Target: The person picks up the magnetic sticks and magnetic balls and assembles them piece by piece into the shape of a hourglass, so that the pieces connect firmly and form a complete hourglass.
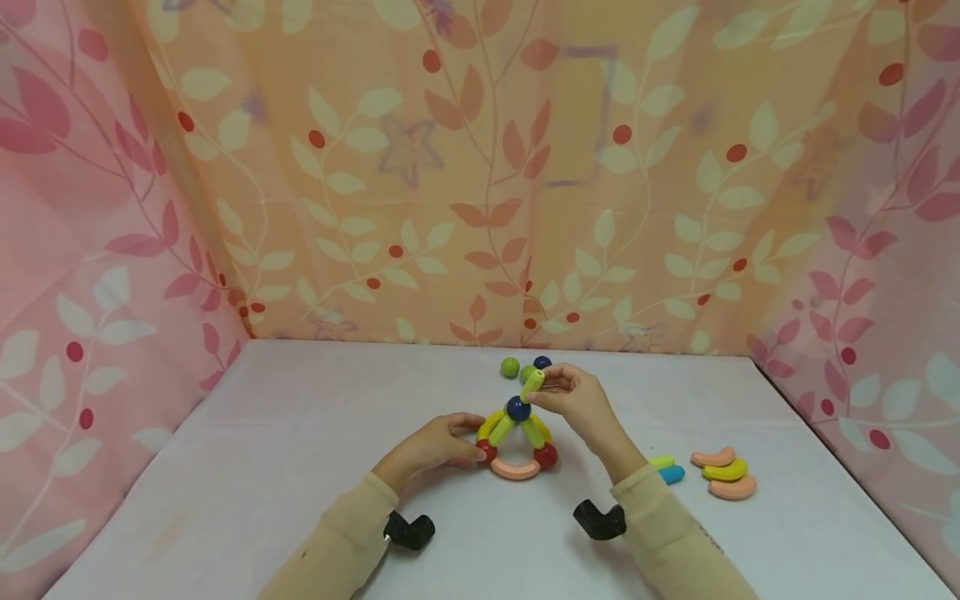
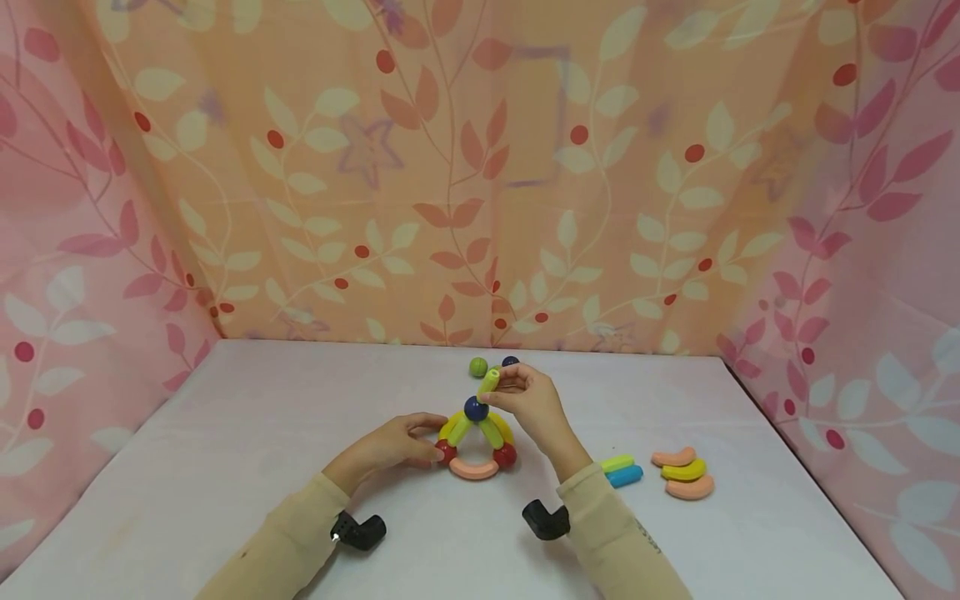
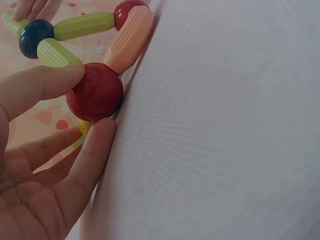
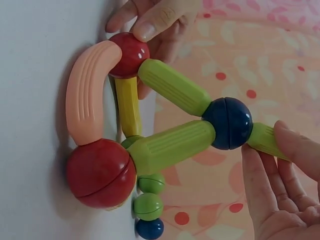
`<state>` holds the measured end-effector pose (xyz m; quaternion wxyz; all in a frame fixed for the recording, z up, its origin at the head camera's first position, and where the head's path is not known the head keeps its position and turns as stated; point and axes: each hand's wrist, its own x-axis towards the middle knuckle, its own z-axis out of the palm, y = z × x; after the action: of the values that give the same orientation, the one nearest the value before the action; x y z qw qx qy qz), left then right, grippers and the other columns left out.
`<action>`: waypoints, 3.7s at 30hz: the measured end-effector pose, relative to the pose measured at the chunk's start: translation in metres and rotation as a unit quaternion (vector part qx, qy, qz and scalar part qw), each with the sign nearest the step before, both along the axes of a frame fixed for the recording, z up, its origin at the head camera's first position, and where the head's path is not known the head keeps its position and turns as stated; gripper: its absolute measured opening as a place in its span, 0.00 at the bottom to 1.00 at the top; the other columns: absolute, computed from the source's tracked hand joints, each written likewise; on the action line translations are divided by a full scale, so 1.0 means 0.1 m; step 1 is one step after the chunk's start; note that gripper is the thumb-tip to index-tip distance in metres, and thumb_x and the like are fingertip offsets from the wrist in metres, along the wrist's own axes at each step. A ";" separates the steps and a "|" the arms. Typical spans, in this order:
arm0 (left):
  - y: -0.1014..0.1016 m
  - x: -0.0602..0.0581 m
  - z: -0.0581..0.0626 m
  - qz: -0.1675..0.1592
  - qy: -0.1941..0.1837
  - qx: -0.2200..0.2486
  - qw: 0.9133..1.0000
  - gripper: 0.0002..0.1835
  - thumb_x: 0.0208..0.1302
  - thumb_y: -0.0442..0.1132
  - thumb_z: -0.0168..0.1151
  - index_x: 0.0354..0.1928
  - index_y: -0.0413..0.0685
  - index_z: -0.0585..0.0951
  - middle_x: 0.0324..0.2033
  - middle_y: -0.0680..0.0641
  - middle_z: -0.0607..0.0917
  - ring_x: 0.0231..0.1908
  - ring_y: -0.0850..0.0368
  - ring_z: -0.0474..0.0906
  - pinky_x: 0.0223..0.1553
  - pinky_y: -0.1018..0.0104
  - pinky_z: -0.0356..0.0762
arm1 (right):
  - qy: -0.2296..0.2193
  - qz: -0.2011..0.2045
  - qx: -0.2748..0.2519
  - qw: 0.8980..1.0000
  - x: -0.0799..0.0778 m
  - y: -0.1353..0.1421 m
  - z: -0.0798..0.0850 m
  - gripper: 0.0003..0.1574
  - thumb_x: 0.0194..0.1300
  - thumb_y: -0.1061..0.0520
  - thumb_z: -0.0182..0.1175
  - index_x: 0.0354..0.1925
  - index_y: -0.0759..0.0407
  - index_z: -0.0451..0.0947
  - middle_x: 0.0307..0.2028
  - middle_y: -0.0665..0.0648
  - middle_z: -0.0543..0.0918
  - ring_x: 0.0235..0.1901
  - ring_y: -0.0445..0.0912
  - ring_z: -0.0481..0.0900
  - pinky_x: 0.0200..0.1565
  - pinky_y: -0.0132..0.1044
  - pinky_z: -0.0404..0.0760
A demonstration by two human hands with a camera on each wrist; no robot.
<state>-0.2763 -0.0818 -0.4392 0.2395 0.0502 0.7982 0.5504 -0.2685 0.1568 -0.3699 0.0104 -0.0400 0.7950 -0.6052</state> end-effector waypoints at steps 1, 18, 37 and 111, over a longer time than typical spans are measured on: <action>0.00 0.00 0.00 0.000 0.000 0.000 1.000 0.34 0.55 0.39 0.75 0.65 0.52 0.76 0.64 0.43 0.76 0.39 0.55 0.81 0.48 0.63 0.84 | -0.003 0.002 0.003 1.000 0.00 0.00 -0.01 0.23 0.60 0.57 0.71 0.51 0.64 0.76 0.48 0.61 0.85 0.44 0.42 0.85 0.56 0.40 0.83; 0.01 -0.01 -0.01 0.005 0.003 -0.017 1.000 0.35 0.54 0.41 0.76 0.65 0.53 0.75 0.65 0.42 0.76 0.39 0.55 0.82 0.48 0.63 0.85 | -0.043 -0.001 0.100 0.994 0.13 0.73 -0.06 0.32 0.58 0.43 0.72 0.54 0.59 0.80 0.53 0.59 0.85 0.48 0.43 0.84 0.61 0.48 0.79; 0.01 -0.01 -0.02 -0.003 0.006 -0.008 1.000 0.35 0.55 0.40 0.75 0.66 0.52 0.75 0.64 0.41 0.76 0.39 0.56 0.82 0.47 0.64 0.85 | -0.076 0.001 0.165 0.983 0.29 1.36 -0.23 0.40 0.58 0.35 0.69 0.59 0.58 0.78 0.56 0.58 0.84 0.52 0.43 0.81 0.59 0.44 0.77; -0.02 0.02 0.02 -0.005 0.016 -0.010 1.000 0.35 0.55 0.41 0.75 0.66 0.50 0.75 0.65 0.42 0.75 0.41 0.57 0.81 0.47 0.64 0.84 | -0.116 -0.009 0.273 0.955 0.17 1.60 -0.45 0.23 0.57 0.52 0.73 0.51 0.58 0.85 0.51 0.62 0.86 0.55 0.58 0.75 0.59 0.65 0.63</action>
<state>-0.2740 -0.0841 -0.4376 0.2302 0.0604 0.8070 0.5404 -0.2516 0.3164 -0.4152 0.1076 0.0413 0.9235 -0.3658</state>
